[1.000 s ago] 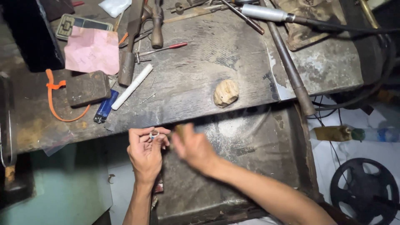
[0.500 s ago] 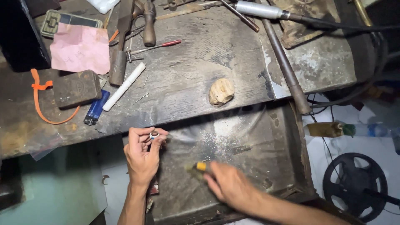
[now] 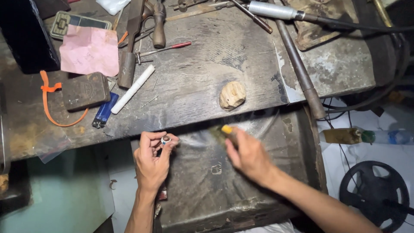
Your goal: Polishing a small jewelry piece using a rotary tool and cleaning the area with a brush.
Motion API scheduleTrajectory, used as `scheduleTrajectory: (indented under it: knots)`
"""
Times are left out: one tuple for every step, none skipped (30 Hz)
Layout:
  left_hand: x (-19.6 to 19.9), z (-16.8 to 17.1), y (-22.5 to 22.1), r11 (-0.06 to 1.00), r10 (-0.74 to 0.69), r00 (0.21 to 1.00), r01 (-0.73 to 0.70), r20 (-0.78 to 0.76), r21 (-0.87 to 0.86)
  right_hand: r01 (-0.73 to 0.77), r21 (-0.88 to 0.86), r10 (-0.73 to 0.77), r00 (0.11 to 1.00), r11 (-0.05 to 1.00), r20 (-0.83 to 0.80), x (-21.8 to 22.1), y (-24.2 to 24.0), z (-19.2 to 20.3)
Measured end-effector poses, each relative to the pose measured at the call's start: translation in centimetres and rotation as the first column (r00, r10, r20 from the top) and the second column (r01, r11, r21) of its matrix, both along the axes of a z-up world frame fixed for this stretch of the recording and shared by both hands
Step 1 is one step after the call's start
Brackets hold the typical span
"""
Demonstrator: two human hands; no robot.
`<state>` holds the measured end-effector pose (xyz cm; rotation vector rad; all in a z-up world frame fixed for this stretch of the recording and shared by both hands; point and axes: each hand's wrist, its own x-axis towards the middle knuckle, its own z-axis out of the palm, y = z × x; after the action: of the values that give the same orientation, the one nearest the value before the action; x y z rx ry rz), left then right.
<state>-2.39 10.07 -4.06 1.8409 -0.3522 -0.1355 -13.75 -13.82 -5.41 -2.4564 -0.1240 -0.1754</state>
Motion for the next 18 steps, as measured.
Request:
scheduleTrajectory:
  knots:
    - [0.0, 0.0, 0.0, 1.0, -0.001, 1.0, 0.001, -0.007, 0.003, 0.044, 0.032, -0.045, 0.999, 0.998, 0.016, 0.0, -0.6, 1.3]
    - [0.1, 0.1, -0.1, 1.0, -0.002, 1.0, 0.002, -0.013, 0.006, 0.088, 0.066, -0.09, 0.995, 0.994, 0.03, 0.1, -1.1, 2.6]
    - [0.2, 0.1, -0.1, 1.0, -0.003, 1.0, 0.003, -0.011, 0.007, 0.089, 0.067, -0.091, 0.995, 0.994, 0.032, -1.3, -0.7, 3.9]
    - [0.2, 0.1, -0.1, 1.0, -0.001, 1.0, 0.002, -0.007, 0.026, -0.021, 0.151, 0.039, 0.993, 0.988, -0.115, -2.7, -0.3, 5.3]
    - [0.2, 0.1, -0.1, 0.999, 0.0, 1.0, 0.0, -0.005, 0.043, -0.118, 0.247, 0.18, 0.952, 0.962, -0.246, -4.2, 0.1, 6.6]
    - [0.3, 0.2, -0.1, 0.999, 0.0, 1.0, 0.0, -0.004, 0.042, -0.117, 0.245, 0.179, 0.953, 0.962, -0.246, -5.2, -0.1, 5.8]
    - [0.3, 0.3, -0.2, 0.999, -0.003, 1.0, 0.003, 0.008, 0.045, -0.151, 0.144, 0.204, 0.835, 0.978, -0.51, -6.4, -0.4, 5.0]
    - [0.2, 0.3, -0.2, 0.999, -0.006, 1.0, 0.005, 0.019, 0.048, -0.214, 0.058, 0.186, 0.652, 0.975, -0.735, -7.6, -0.6, 4.2]
    - [0.2, 0.3, -0.2, 0.999, -0.009, 1.0, 0.008, 0.014, 0.051, -0.211, 0.061, 0.187, 0.649, 0.976, -0.738, -7.9, -1.3, 4.2]
    - [0.1, 0.3, -0.1, 0.999, -0.006, 1.0, 0.006, 0.0, 0.05, -0.166, 0.002, 0.138, 0.815, 0.986, -0.562, -8.2, -2.0, 4.3]
    - [0.0, 0.3, -0.1, 0.999, 0.007, 1.0, -0.006, -0.011, 0.047, -0.12, -0.048, 0.096, 0.932, 0.992, -0.349, -8.2, -2.9, 4.3]
    - [-0.1, 0.3, -0.1, 0.999, 0.015, 1.0, -0.014, -0.013, 0.048, -0.127, -0.047, 0.103, 0.931, 0.991, -0.35, -8.4, -2.8, 4.0]
    - [0.0, 0.4, -0.2, 0.997, 0.026, 1.0, -0.026, -0.001, 0.066, -0.279, -0.092, 0.168, 0.777, 0.956, -0.607, -8.8, -2.6, 3.7]
    - [0.0, 0.5, -0.4, 0.996, 0.038, 0.999, -0.039, 0.012, 0.084, -0.431, -0.086, 0.187, 0.55, 0.898, -0.814, -9.3, -2.5, 3.5]
    - [0.0, 0.5, -0.4, 0.996, 0.027, 1.0, -0.028, 0.015, 0.081, -0.421, -0.09, 0.178, 0.555, 0.902, -0.812, -9.3, -3.4, 3.2]
    - [-0.1, 0.4, -0.5, 0.997, 0.027, 1.0, -0.027, 0.0, 0.071, -0.311, -0.124, 0.135, 0.691, 0.942, -0.71, -9.2, -4.3, 3.0]
    - [-0.2, 0.4, -0.4, 0.997, 0.034, 0.999, -0.033, -0.015, 0.065, -0.201, -0.136, 0.084, 0.804, 0.97, -0.589, -9.1, -5.2, 2.6]
    - [0.1, 0.2, -0.6, 0.997, 0.031, 0.999, -0.03, -0.011, 0.064, -0.197, -0.138, 0.081, 0.807, 0.971, -0.586, -8.4, -5.7, 3.8]
